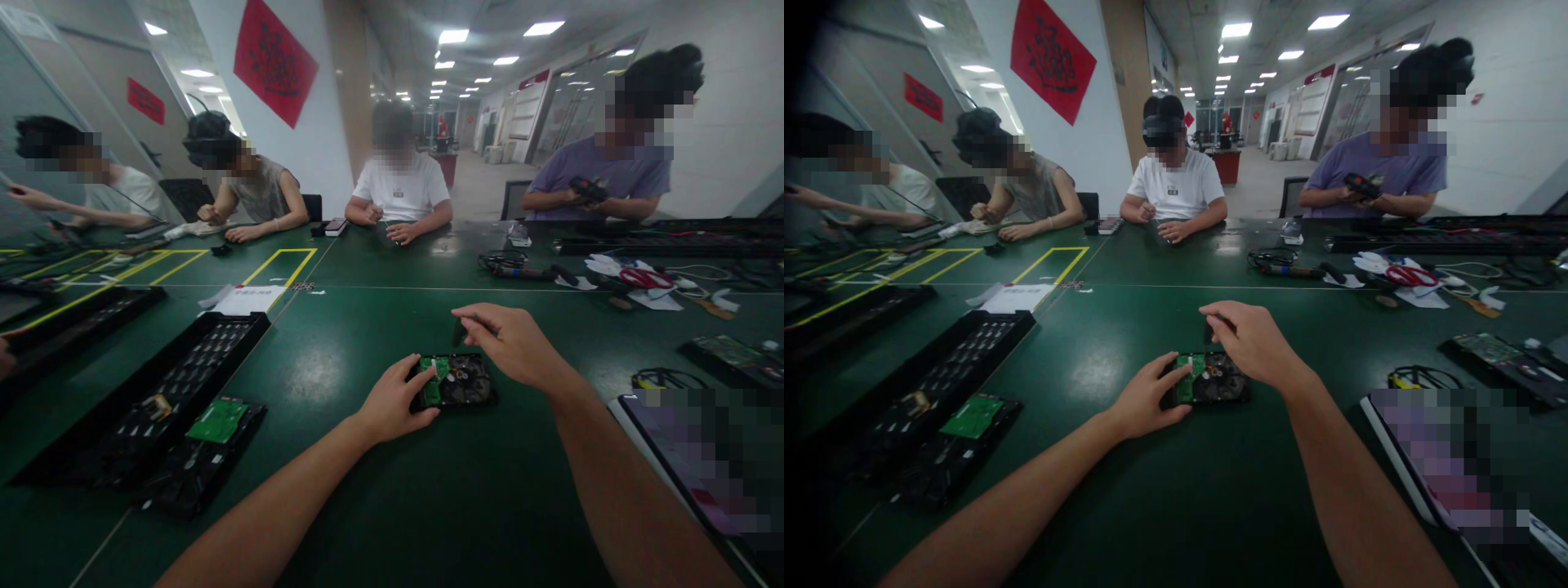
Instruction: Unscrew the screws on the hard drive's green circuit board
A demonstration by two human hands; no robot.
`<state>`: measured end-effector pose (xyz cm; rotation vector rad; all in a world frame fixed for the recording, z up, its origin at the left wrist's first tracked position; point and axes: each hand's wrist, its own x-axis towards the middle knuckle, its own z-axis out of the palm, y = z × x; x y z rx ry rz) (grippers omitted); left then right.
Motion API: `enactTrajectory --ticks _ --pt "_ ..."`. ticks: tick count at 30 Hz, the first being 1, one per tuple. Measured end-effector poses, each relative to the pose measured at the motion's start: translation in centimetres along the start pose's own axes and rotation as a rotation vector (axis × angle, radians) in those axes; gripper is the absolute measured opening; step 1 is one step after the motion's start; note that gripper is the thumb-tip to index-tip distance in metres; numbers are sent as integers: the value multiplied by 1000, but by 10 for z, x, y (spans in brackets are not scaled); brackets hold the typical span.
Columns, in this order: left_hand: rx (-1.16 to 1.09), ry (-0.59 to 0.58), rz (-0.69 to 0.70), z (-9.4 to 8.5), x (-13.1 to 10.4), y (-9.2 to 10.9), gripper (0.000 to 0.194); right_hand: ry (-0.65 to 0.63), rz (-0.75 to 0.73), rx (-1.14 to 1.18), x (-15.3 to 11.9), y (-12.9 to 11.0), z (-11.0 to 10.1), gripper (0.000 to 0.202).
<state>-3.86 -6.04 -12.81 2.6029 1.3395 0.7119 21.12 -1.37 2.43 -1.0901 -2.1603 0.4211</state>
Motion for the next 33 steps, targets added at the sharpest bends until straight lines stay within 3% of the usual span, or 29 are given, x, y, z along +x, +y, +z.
enactTrajectory --ticks 12,23,29,33 --pt "-22 -15 -12 0 -2 -2 78 -2 33 43 2 2 3 15" --pt "-27 -36 20 1 0 -5 76 35 39 49 1 7 0 23" --pt "-23 -54 5 -2 1 -4 76 120 65 -17 5 15 6 14" --pt "-30 -70 0 -2 1 -5 76 141 90 -15 4 19 12 20"
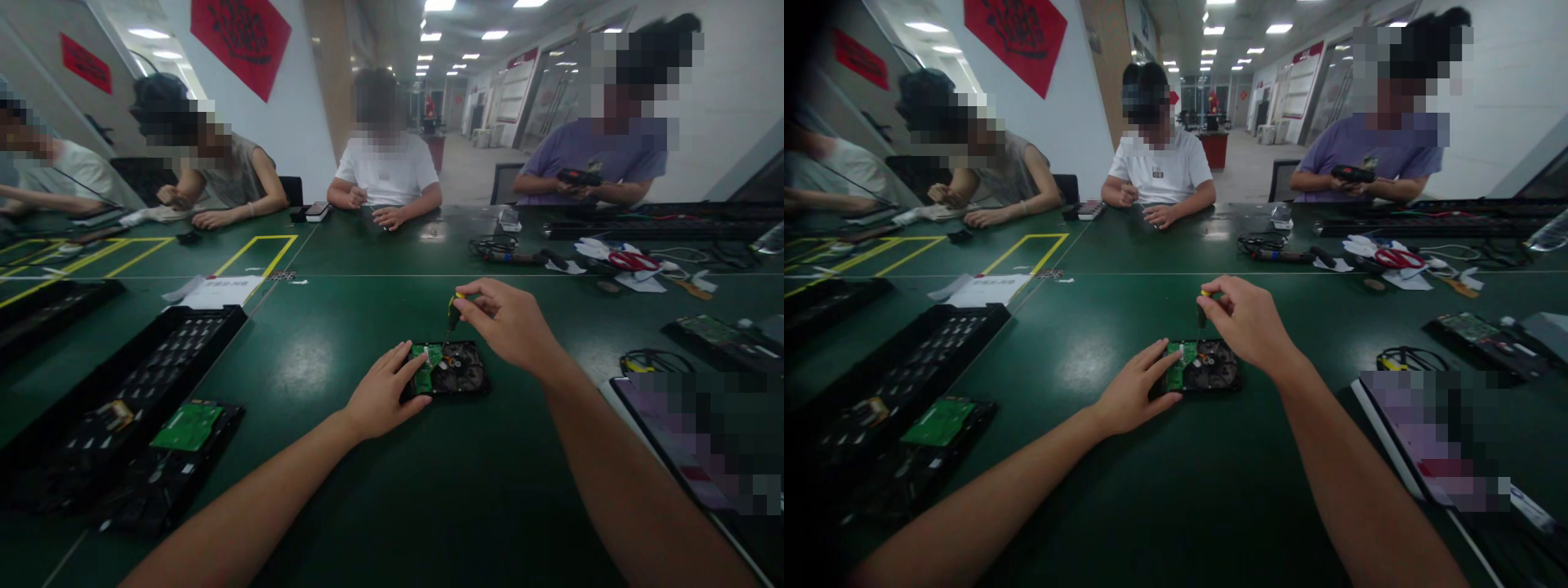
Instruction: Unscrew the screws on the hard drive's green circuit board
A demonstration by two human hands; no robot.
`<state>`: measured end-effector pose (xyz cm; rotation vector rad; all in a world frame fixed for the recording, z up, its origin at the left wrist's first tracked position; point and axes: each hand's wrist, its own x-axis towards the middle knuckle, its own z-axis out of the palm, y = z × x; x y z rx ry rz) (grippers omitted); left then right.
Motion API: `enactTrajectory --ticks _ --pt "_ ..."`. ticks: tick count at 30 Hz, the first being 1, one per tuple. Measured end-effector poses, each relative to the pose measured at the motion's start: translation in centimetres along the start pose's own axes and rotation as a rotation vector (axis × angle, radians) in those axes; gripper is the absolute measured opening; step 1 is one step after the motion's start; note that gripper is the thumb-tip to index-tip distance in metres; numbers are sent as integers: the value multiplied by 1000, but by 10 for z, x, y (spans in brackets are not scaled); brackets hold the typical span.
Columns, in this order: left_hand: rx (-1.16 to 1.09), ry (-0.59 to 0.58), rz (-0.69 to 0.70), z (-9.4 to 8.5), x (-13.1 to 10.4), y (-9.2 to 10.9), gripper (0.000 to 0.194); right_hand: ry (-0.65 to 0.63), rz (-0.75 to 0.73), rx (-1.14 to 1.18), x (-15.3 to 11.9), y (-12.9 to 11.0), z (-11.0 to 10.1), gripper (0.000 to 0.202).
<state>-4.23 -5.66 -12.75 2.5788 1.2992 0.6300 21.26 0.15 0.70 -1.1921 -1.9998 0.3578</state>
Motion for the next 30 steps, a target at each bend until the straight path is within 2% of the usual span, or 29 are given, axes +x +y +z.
enactTrajectory --ticks 4,10,22,30 --pt "-13 19 -17 1 -1 -1 76 -15 2 4 -1 -1 1 22" --pt "2 40 -48 2 -3 -2 76 33 -35 -59 0 -4 -2 17" --pt "-37 19 -19 1 -1 -4 76 -4 -87 -156 0 -5 -5 27" --pt "-50 5 0 2 -1 -6 75 -3 -105 -100 1 0 -4 18"
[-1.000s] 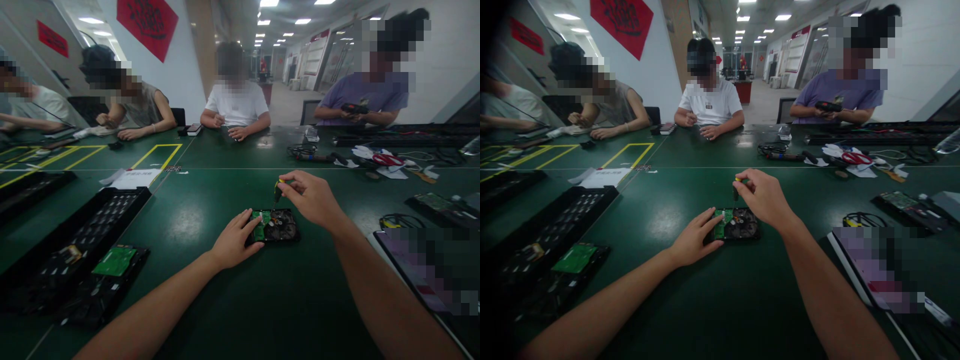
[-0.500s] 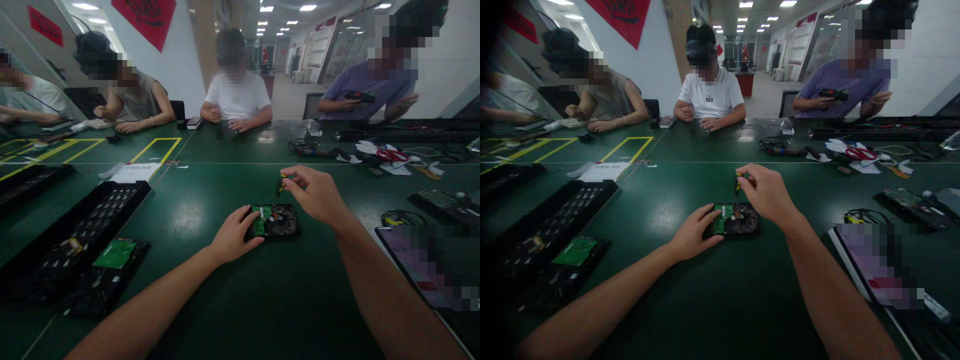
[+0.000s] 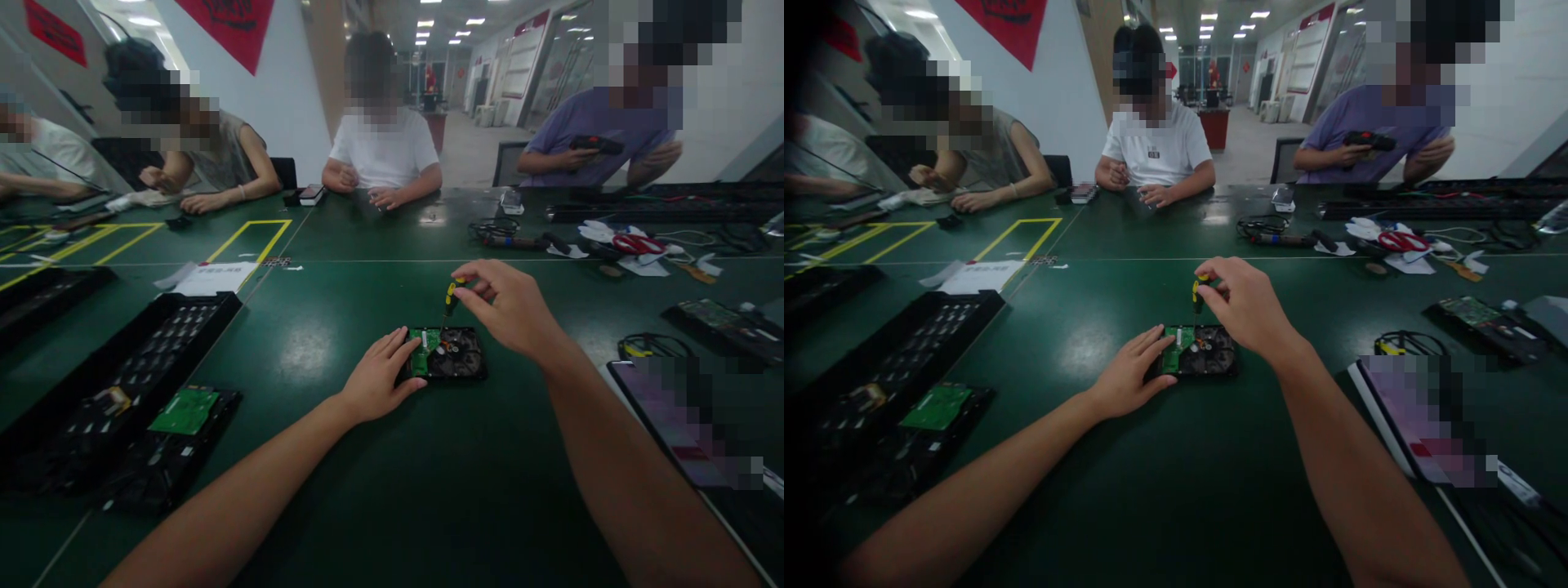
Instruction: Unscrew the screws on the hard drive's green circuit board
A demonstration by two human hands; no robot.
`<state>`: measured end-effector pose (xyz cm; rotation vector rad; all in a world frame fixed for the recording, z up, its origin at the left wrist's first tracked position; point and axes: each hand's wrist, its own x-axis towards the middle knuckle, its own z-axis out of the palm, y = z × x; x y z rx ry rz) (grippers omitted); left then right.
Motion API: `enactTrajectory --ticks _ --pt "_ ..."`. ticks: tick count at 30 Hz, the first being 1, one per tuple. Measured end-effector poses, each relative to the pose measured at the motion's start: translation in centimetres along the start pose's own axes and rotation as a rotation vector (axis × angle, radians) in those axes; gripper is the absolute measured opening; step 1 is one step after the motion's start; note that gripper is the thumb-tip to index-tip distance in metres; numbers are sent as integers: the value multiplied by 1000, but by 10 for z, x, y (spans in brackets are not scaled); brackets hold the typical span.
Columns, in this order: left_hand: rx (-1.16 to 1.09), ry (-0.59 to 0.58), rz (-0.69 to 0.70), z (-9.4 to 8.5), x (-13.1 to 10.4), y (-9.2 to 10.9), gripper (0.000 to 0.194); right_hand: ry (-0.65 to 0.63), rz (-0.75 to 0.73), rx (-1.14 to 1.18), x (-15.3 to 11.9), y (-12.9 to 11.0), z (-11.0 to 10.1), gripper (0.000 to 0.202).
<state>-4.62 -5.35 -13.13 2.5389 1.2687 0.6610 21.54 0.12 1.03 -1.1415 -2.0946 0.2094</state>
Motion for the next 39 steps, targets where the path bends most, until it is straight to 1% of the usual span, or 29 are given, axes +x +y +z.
enactTrajectory --ticks 2,8,13,18,22,25,28,33,35,39 --pt "-12 9 1 1 0 0 73 10 12 20 0 -1 1 14" --pt "-30 22 -13 -1 0 2 74 66 69 31 -1 -3 6 16" --pt "-34 27 -22 -4 0 5 70 89 38 12 0 -1 9 13" --pt "-62 44 -53 -4 1 5 61 46 -2 -31 0 0 6 19" --pt "-66 62 -74 -1 1 4 61 74 98 -44 -1 -1 3 13" --pt "-73 88 -79 -1 0 4 62 86 150 3 -2 -2 3 14" --pt "-104 94 -59 -2 0 3 60 72 123 46 -1 -3 4 13" --pt "-90 73 7 -4 -1 2 50 54 31 -11 0 -3 3 14" --pt "-77 66 22 -4 -2 2 52 49 25 -21 -1 -2 3 15" --pt "-79 63 28 -2 -3 -2 63 84 106 -3 -2 -1 5 14"
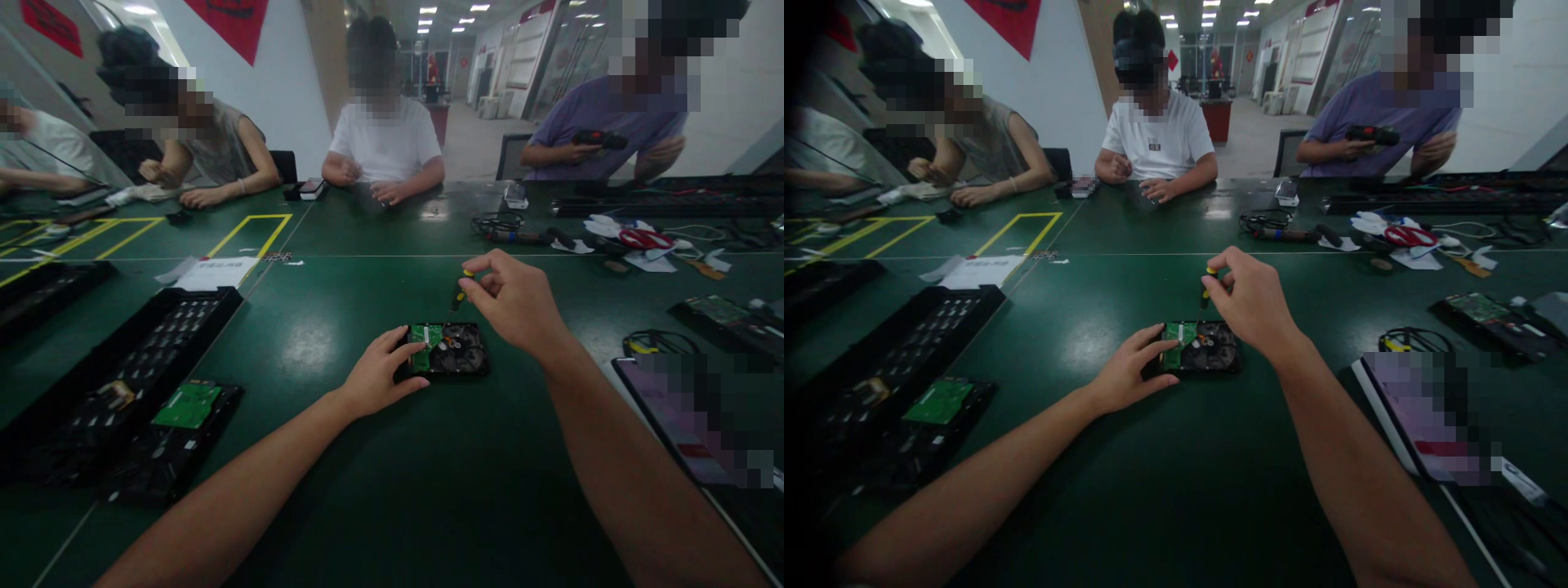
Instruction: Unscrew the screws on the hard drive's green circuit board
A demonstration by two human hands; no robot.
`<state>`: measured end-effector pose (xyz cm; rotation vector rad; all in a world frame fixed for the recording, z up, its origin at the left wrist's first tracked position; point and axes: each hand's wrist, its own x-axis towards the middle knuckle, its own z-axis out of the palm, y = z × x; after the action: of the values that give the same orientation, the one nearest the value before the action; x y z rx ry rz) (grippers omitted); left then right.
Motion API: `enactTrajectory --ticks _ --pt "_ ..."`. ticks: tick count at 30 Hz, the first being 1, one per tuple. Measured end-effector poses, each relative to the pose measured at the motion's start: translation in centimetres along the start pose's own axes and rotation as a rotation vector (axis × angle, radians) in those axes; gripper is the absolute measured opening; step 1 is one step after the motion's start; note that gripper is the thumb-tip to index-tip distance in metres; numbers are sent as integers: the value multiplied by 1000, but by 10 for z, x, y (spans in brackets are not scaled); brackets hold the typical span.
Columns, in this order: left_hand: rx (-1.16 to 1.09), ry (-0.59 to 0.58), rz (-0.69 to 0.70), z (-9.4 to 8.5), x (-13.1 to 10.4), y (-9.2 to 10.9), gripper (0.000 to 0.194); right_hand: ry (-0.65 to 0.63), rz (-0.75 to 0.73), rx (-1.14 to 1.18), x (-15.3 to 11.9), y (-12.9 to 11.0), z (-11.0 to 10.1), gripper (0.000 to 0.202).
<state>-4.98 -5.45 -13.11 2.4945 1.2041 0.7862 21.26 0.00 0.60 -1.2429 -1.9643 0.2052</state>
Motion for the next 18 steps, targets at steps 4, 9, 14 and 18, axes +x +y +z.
enactTrajectory --ticks 4,9,14,18 --pt "3 -10 20 3 1 -5 58 48 -6 -20 0 -1 2 12" --pt "16 -12 28 4 3 -6 58 6 -102 -26 1 -5 3 19" --pt "18 -1 11 3 3 -3 59 18 -16 -9 0 -2 4 15" --pt "-1 4 3 3 3 -3 58 11 15 33 0 0 5 14"
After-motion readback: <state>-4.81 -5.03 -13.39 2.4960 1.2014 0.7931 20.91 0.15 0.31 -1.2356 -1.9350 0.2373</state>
